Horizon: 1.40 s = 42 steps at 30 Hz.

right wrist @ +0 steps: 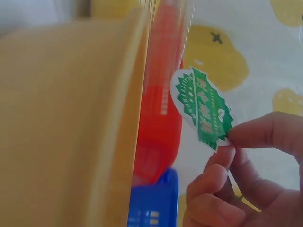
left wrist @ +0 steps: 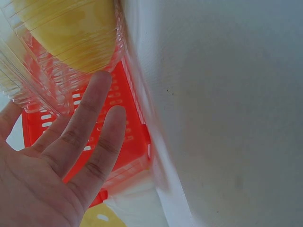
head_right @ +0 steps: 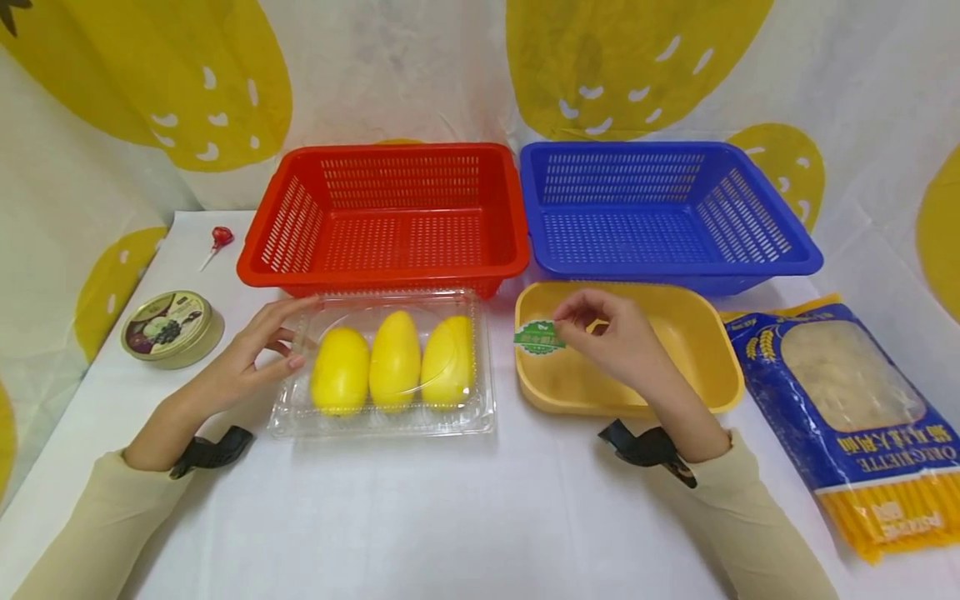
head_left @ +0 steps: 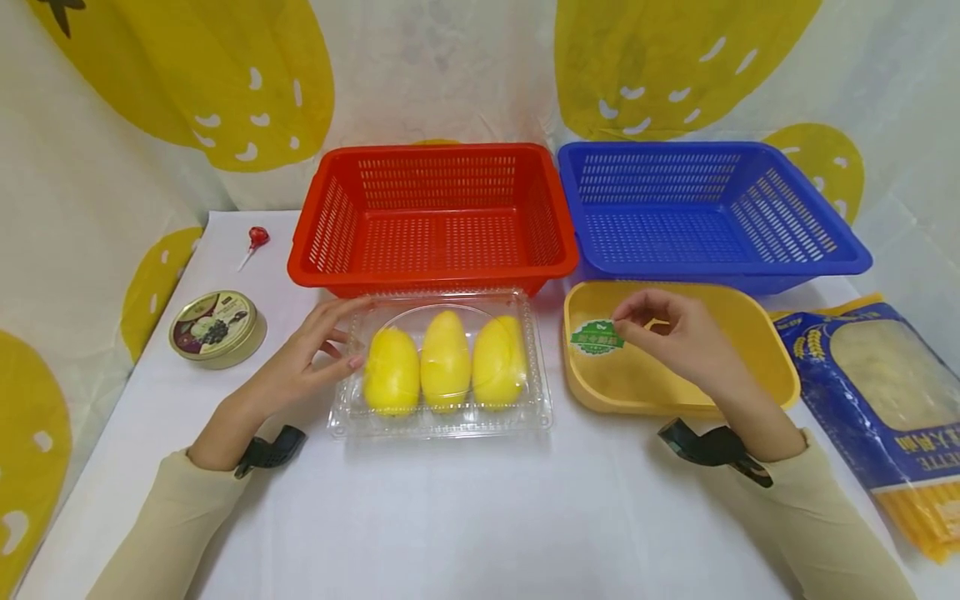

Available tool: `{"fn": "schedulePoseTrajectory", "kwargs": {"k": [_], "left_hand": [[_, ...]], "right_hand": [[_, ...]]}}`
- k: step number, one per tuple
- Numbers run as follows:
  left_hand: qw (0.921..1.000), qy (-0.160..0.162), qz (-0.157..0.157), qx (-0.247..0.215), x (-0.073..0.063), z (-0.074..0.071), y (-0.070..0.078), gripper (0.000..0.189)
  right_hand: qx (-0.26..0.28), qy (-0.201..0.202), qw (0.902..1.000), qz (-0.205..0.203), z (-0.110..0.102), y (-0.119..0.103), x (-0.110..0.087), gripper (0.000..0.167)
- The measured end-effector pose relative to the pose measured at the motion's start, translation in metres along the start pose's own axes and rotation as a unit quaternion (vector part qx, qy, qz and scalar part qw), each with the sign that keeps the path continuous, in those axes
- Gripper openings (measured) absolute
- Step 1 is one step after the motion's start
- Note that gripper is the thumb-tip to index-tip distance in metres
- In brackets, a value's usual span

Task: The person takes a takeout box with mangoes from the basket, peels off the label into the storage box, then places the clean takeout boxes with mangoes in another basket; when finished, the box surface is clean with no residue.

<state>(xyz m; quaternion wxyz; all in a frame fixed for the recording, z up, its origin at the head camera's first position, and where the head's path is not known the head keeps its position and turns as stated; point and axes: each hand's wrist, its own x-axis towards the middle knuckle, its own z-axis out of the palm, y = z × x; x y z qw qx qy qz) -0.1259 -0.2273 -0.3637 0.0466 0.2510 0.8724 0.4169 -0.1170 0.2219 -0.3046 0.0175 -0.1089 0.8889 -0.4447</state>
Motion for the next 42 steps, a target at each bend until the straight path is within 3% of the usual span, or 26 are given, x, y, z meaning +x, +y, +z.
{"fn": "schedulePoseTrajectory", "kwargs": {"k": [4, 17, 26, 42], "left_hand": [[1.0000, -0.002, -0.004, -0.002, 0.000, -0.001, 0.000, 0.076], [0.9999, 0.005, 0.015, 0.000, 0.000, 0.000, -0.002, 0.076], [0.9999, 0.002, 0.014, 0.000, 0.000, 0.000, -0.002, 0.075], [1.0000, 0.000, 0.003, -0.001, 0.000, 0.000, -0.001, 0.075]], "right_hand": [[-0.008, -0.013, 0.9999, -0.008, -0.011, 0.014, 0.004, 0.013], [-0.063, -0.112, 0.9910, -0.036, -0.031, 0.032, 0.008, 0.007], [-0.086, -0.135, 0.9870, 0.000, -0.038, 0.037, 0.005, 0.010], [-0.092, -0.147, 0.9847, 0.010, -0.035, 0.046, 0.010, 0.012]]}}
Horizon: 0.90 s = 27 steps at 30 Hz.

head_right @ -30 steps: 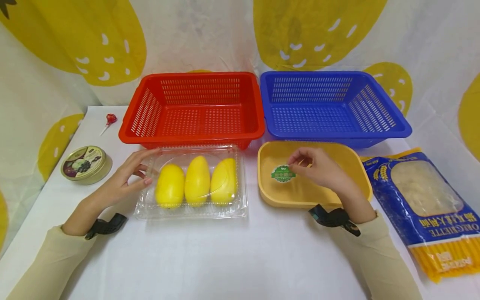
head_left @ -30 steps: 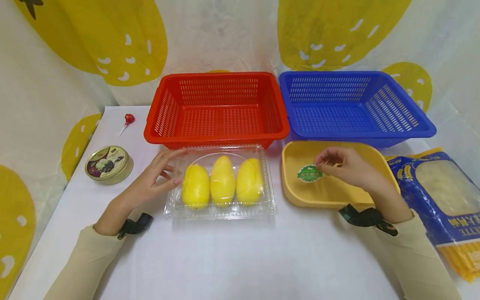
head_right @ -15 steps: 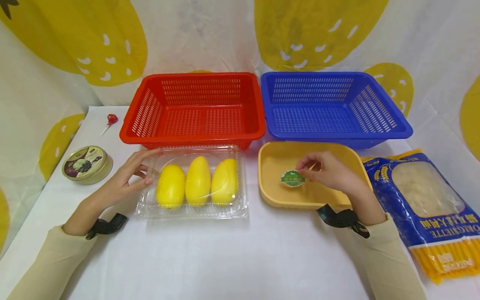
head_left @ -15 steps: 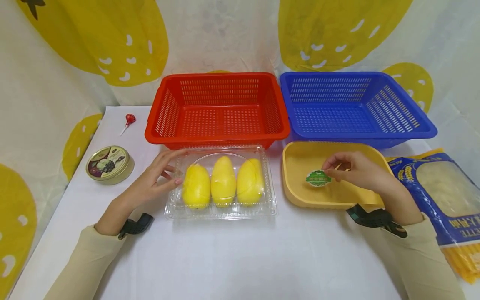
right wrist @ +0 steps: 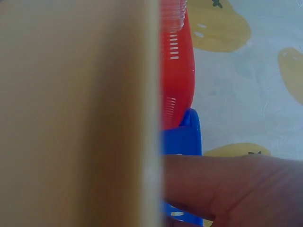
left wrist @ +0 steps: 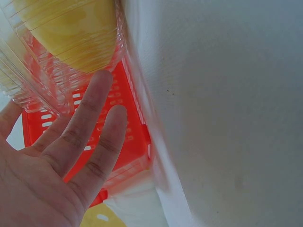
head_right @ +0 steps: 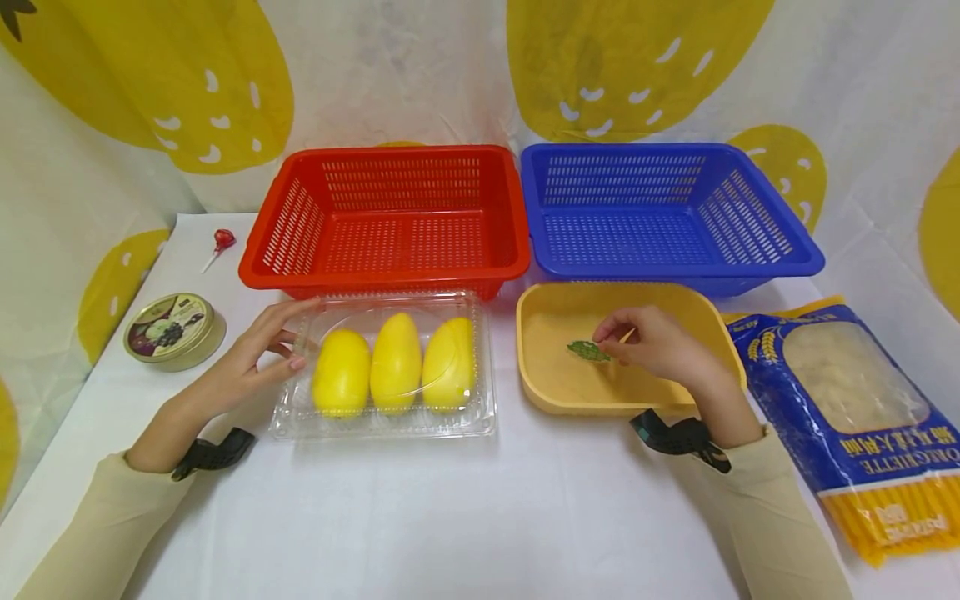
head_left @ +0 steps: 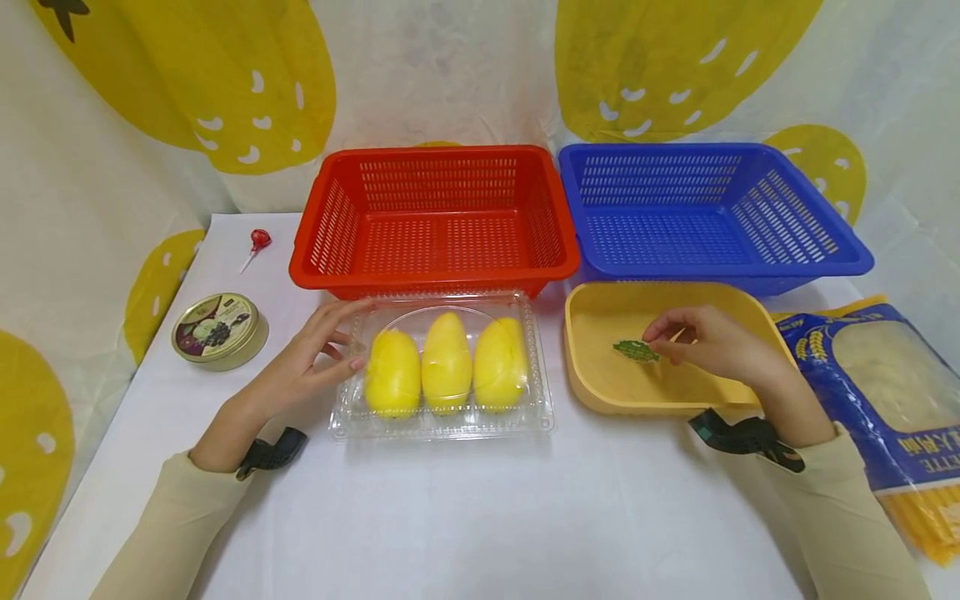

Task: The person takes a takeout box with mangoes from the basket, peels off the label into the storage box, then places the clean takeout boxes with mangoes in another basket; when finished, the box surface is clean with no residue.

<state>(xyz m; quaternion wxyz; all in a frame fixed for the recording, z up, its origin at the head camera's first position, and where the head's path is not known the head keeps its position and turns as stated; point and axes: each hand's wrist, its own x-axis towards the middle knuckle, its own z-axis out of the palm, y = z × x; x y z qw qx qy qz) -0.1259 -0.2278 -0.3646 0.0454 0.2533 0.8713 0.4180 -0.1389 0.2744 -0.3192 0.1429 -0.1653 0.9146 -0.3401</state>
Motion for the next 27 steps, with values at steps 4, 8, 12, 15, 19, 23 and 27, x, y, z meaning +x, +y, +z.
{"fn": "schedulePoseTrajectory", "kwargs": {"k": [4, 8, 12, 15, 19, 23, 27], "left_hand": [[1.0000, 0.000, 0.001, 0.001, -0.0003, 0.0001, -0.0002, 0.076], [1.0000, 0.001, 0.003, 0.004, -0.0004, 0.0000, -0.0005, 0.076], [1.0000, 0.000, 0.004, 0.006, -0.0004, -0.0002, -0.0005, 0.076], [1.0000, 0.000, 0.004, 0.007, -0.0002, -0.0004, -0.0005, 0.076], [1.0000, -0.002, 0.003, 0.004, -0.0002, -0.0010, -0.0001, 0.076], [1.0000, -0.002, 0.001, 0.003, 0.0001, -0.0009, -0.0006, 0.076], [1.0000, -0.002, -0.006, 0.003, 0.0004, -0.0002, -0.0011, 0.076]], "right_hand": [[-0.010, 0.002, 0.9999, 0.011, 0.0002, 0.0015, 0.0005, 0.013], [-0.020, 0.006, 0.9996, 0.019, 0.0007, 0.0036, 0.0016, 0.013], [-0.023, 0.007, 0.9996, 0.015, 0.0012, 0.0045, 0.0022, 0.011], [-0.017, 0.002, 0.9998, 0.010, 0.0007, 0.0034, 0.0012, 0.011], [-0.019, 0.004, 0.9998, 0.007, 0.0004, 0.0016, 0.0006, 0.011], [-0.023, 0.007, 0.9997, 0.009, 0.0018, 0.0039, 0.0020, 0.011], [-0.022, 0.004, 0.9995, 0.022, 0.0030, 0.0063, 0.0032, 0.014]]}}
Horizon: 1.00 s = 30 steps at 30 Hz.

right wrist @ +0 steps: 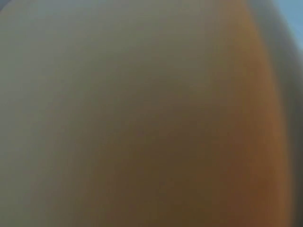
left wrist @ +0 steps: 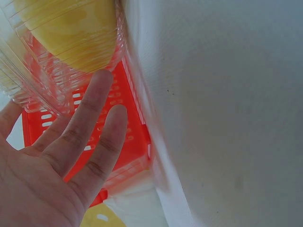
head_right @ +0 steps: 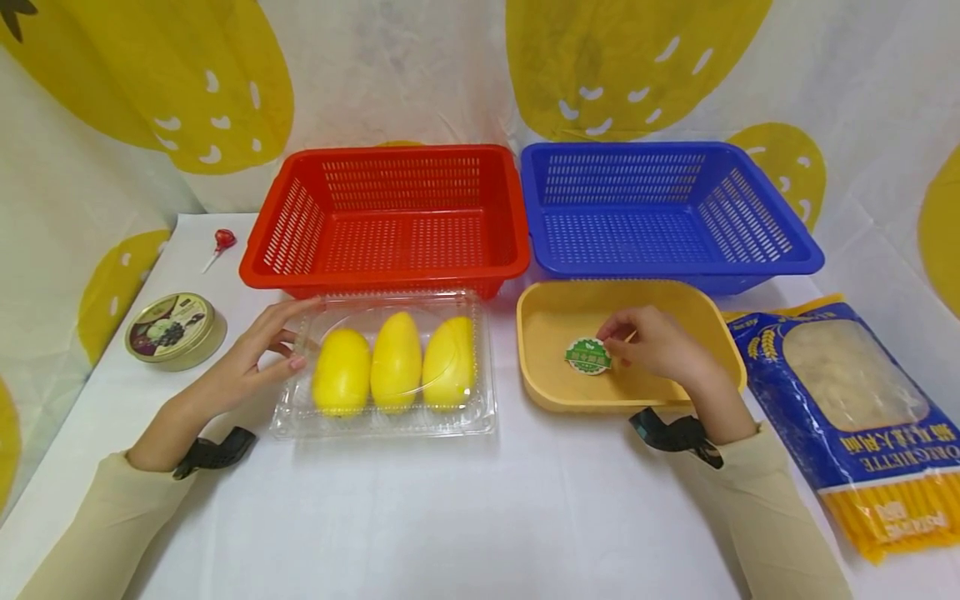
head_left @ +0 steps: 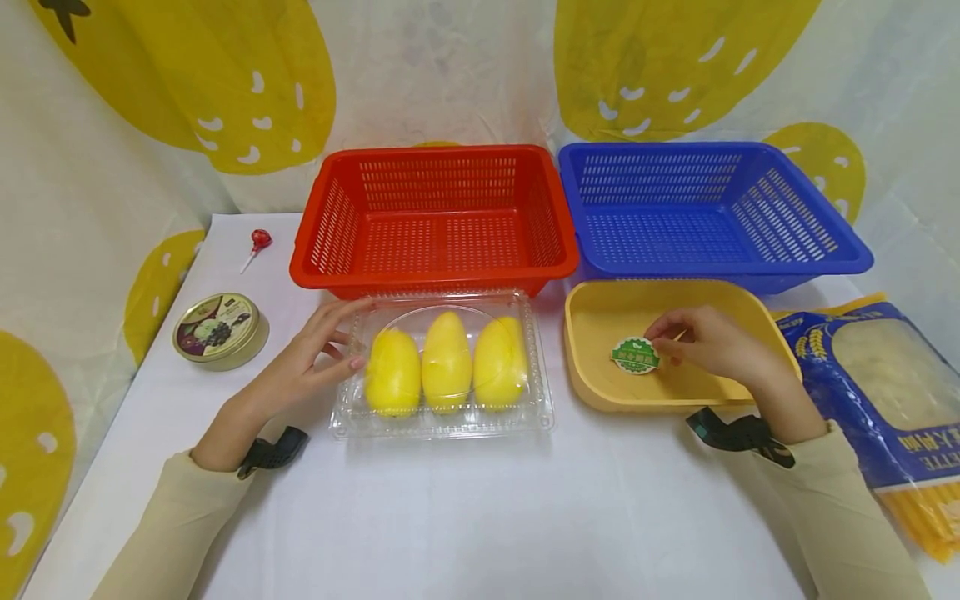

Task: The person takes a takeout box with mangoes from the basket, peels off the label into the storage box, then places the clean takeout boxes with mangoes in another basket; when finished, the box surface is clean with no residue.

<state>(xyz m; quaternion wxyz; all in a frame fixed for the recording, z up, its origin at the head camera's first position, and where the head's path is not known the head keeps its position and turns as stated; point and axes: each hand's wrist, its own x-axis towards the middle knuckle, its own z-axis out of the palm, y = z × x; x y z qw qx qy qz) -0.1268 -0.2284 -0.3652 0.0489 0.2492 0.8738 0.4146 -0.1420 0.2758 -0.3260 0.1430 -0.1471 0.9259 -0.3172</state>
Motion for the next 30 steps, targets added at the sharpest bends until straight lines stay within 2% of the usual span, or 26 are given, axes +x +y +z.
{"fn": "schedulePoseTrajectory", "kwargs": {"k": [3, 13, 20, 26, 30], "left_hand": [[1.0000, 0.001, -0.004, -0.001, 0.000, 0.000, 0.000, 0.076], [1.0000, 0.000, -0.007, 0.001, 0.000, 0.000, 0.001, 0.075], [1.0000, 0.001, -0.009, 0.000, 0.000, 0.000, 0.002, 0.075], [0.9999, 0.000, -0.013, 0.001, -0.001, 0.000, 0.002, 0.075], [1.0000, -0.001, -0.008, -0.001, -0.001, 0.001, 0.002, 0.075]], "right_hand": [[-0.005, 0.007, 0.9999, 0.006, 0.000, 0.000, 0.000, 0.015], [-0.059, 0.048, 0.9970, -0.015, -0.001, -0.007, -0.005, 0.016], [-0.096, 0.117, 0.9863, -0.066, -0.008, -0.014, -0.016, 0.011], [-0.059, 0.143, 0.9873, -0.037, -0.016, -0.019, -0.021, 0.014], [-0.025, 0.177, 0.9832, -0.035, -0.021, -0.019, -0.025, 0.016]]}}
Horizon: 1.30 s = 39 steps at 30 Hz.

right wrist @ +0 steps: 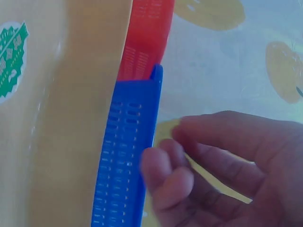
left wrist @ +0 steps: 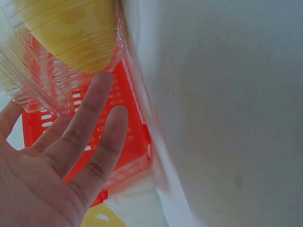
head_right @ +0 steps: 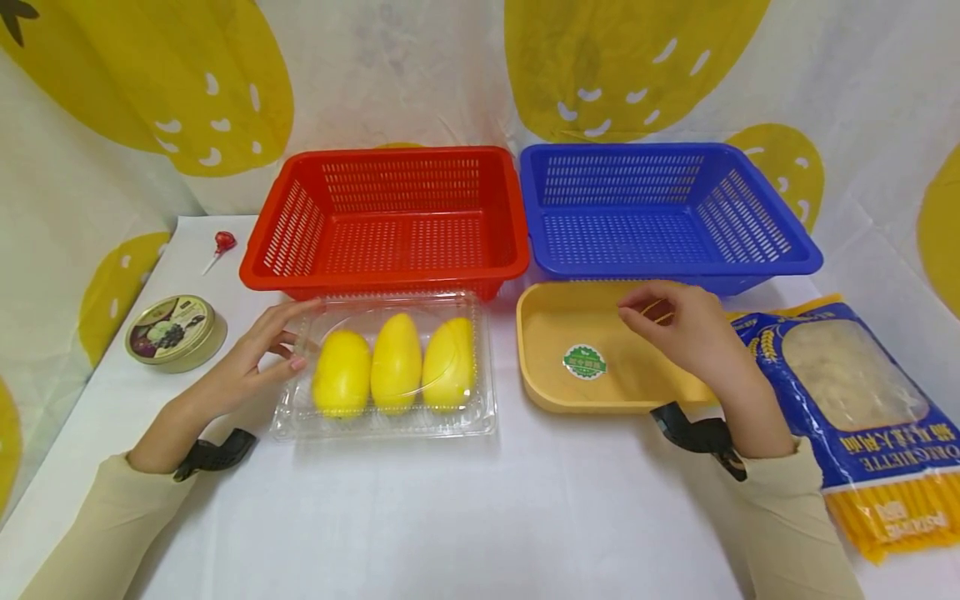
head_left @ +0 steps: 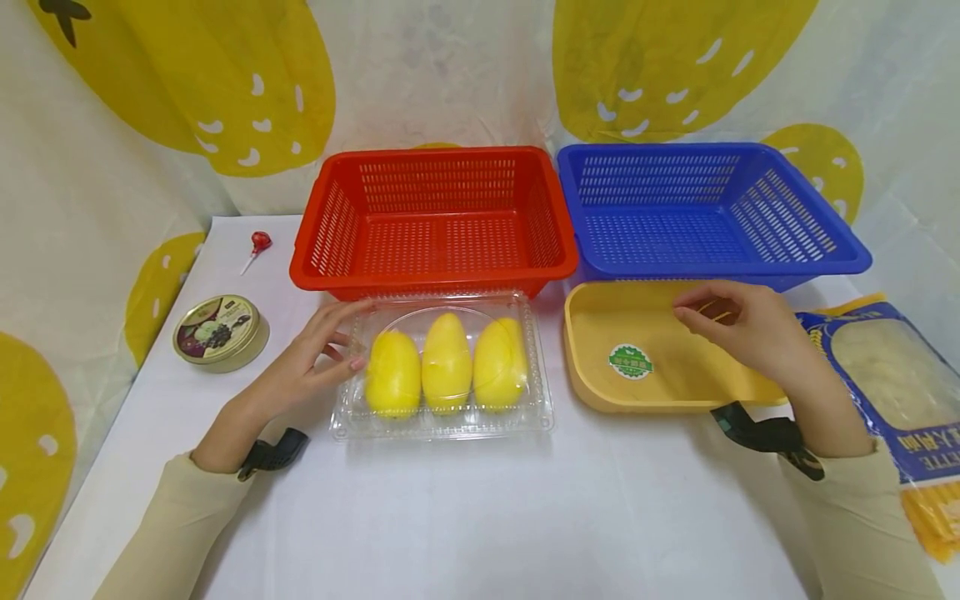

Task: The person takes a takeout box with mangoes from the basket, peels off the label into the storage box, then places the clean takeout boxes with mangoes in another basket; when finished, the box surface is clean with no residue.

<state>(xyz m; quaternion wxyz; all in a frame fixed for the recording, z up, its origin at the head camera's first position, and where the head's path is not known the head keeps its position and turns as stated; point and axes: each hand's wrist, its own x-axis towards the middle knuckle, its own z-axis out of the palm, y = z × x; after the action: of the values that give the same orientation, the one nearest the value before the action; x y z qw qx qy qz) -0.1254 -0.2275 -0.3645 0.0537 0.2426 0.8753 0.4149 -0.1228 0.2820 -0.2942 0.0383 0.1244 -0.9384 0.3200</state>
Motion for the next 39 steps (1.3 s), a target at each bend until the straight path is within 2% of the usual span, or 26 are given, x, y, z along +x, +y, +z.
{"fn": "schedulePoseTrajectory", "kwargs": {"k": [4, 14, 20, 23, 29, 34, 39], "left_hand": [[1.0000, 0.000, 0.004, -0.002, 0.001, 0.001, -0.001, 0.076], [1.0000, -0.004, 0.006, 0.000, 0.002, 0.000, 0.001, 0.077], [0.9999, -0.010, 0.003, 0.000, 0.003, 0.000, -0.001, 0.077], [0.9999, -0.015, 0.002, 0.002, 0.004, 0.001, 0.000, 0.077], [0.9994, -0.022, -0.019, 0.018, 0.000, 0.000, 0.004, 0.078], [0.9992, -0.030, -0.025, 0.004, -0.001, 0.000, 0.004, 0.077], [0.9983, -0.036, -0.028, -0.036, 0.000, 0.000, 0.005, 0.079]], "right_hand": [[0.017, 0.021, 0.9996, 0.009, -0.006, 0.003, -0.001, 0.018], [0.025, 0.037, 0.9969, 0.065, -0.025, 0.022, 0.006, 0.027], [0.026, 0.046, 0.9953, 0.081, -0.035, 0.038, 0.010, 0.032], [0.023, 0.036, 0.9938, 0.102, -0.040, 0.047, 0.013, 0.036], [0.028, -0.016, 0.9905, 0.134, -0.048, 0.059, 0.022, 0.045], [0.035, -0.029, 0.9876, 0.151, -0.051, 0.065, 0.028, 0.039], [0.047, -0.018, 0.9880, 0.146, -0.050, 0.068, 0.029, 0.020]]}}
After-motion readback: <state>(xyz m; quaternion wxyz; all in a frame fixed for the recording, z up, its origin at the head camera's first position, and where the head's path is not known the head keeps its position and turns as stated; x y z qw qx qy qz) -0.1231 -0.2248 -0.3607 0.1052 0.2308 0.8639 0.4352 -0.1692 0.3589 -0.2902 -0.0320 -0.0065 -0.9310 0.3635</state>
